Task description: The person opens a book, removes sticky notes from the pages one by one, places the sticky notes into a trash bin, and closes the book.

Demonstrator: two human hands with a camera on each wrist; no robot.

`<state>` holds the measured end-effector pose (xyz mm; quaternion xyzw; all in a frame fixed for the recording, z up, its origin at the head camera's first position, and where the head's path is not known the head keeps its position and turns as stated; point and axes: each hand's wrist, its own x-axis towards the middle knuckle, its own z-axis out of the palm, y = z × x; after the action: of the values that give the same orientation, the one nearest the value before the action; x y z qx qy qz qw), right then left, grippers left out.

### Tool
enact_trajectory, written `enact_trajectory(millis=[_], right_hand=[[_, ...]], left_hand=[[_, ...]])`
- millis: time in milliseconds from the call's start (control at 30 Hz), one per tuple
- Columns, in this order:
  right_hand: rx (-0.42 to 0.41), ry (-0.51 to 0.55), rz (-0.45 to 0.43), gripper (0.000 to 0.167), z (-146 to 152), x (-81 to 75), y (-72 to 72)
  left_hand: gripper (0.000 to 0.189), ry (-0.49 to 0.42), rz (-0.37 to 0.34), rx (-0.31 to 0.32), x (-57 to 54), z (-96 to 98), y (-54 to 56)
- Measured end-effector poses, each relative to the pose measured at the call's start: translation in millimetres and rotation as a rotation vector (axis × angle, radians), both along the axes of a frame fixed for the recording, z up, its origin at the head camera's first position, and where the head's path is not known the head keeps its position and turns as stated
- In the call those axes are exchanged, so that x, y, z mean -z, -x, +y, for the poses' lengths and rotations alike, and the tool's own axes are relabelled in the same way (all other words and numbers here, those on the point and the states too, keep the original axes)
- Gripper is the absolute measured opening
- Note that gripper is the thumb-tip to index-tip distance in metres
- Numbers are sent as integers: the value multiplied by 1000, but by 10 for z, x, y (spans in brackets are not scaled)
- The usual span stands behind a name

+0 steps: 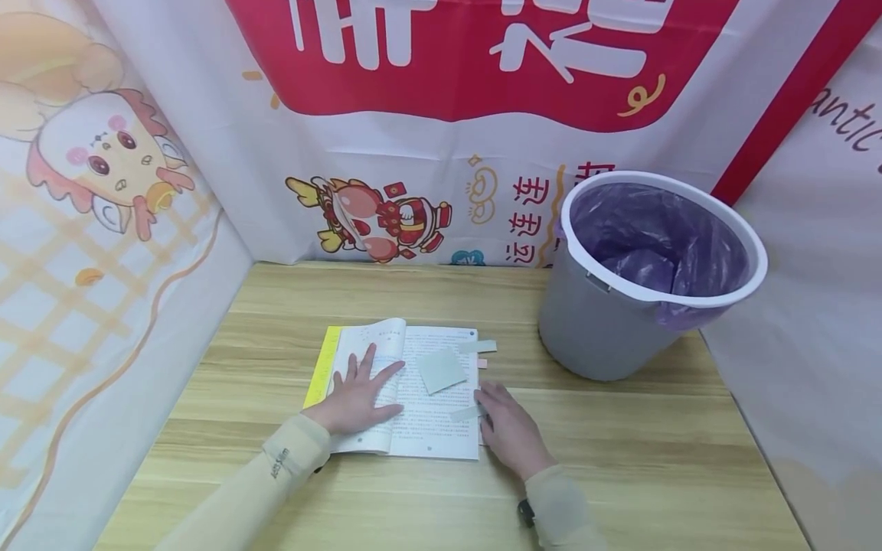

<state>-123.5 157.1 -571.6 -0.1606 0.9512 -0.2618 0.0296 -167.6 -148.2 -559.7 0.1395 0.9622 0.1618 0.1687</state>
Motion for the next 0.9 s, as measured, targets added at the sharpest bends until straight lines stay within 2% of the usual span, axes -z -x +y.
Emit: enact_trajectory(millis=[233,367,500,667,900], right_hand=[[-64,-98,67,45,70,19,95],[-88,-108,107,41,76,15,122],[-86,-103,122,37,66,-2,136],[-66,-105,124,31,51,-11,146],[-90,-114,198,27,50,8,152]], left_hand=[[82,21,20,-16,88,42,-11],[82,36,19,-18,127,68,-12],[82,58,0,-19,118,87,-14],[82,40,-17,-28,80,108,-32],[81,56,-16,-32,68,113,-49]])
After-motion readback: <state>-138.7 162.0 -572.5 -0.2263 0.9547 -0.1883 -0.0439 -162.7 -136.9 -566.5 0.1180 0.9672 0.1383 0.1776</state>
